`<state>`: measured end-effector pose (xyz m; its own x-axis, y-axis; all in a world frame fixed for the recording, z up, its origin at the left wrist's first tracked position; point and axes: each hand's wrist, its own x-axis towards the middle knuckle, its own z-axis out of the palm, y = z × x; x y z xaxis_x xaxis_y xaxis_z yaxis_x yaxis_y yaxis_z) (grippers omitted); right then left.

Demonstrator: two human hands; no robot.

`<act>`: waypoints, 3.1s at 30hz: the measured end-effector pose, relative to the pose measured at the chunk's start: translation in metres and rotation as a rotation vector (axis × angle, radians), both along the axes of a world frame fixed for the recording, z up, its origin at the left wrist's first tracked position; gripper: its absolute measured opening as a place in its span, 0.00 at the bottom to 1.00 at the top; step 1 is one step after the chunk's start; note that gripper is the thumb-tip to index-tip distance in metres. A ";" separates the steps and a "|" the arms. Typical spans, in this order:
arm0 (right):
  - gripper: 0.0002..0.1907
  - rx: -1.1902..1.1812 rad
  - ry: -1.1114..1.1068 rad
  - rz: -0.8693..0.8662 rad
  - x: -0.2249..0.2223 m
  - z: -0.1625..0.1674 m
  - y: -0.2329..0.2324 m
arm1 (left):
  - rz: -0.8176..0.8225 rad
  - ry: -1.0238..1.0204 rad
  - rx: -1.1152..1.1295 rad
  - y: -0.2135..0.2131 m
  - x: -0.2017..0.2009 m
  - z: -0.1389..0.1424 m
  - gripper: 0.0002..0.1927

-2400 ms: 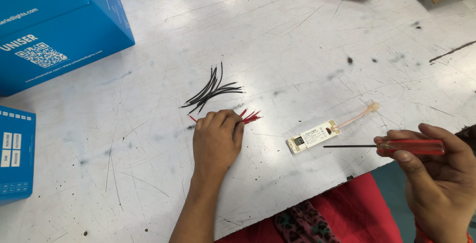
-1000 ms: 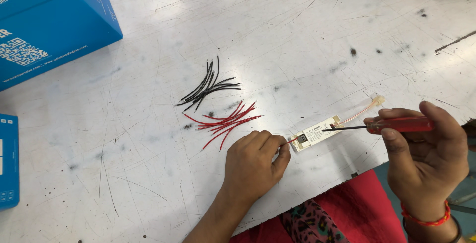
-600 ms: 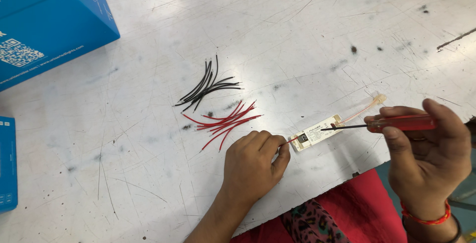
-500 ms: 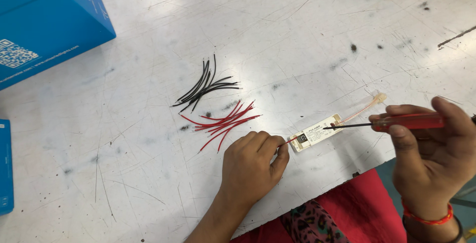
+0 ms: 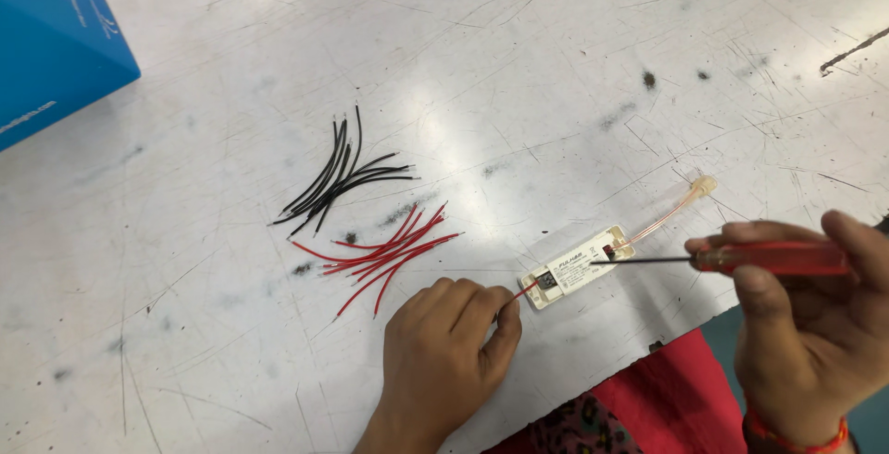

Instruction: The person strips red and black wires, inserts them into a small white electrical component, and secures them with a screwdriver. They then attach black plastic clips to the component and repeat the process for several units.

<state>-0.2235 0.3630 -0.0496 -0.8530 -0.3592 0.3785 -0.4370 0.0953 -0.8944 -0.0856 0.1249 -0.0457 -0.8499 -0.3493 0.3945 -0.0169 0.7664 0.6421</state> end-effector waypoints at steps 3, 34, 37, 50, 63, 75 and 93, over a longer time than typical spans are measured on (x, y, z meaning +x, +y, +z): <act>0.24 0.002 0.006 0.024 0.003 0.000 -0.005 | -0.001 0.009 0.009 0.000 -0.002 -0.003 0.07; 0.31 0.172 0.162 0.200 0.019 0.020 -0.033 | -0.036 0.021 0.007 0.002 0.011 0.001 0.06; 0.31 0.191 0.174 0.215 0.020 0.021 -0.033 | -0.037 0.031 0.001 0.002 0.012 0.002 0.06; 0.32 0.224 0.272 0.288 0.015 0.027 -0.037 | -0.038 0.037 -0.013 0.005 0.011 0.004 0.06; 0.31 0.210 0.282 0.290 0.016 0.037 -0.043 | -0.037 0.035 -0.012 0.004 0.013 0.004 0.06; 0.31 0.199 0.287 0.284 0.014 0.035 -0.043 | -0.036 0.014 -0.008 0.003 0.012 0.003 0.06; 0.33 0.245 0.334 0.293 0.025 0.039 -0.048 | -0.039 0.046 -0.031 0.001 0.019 0.010 0.06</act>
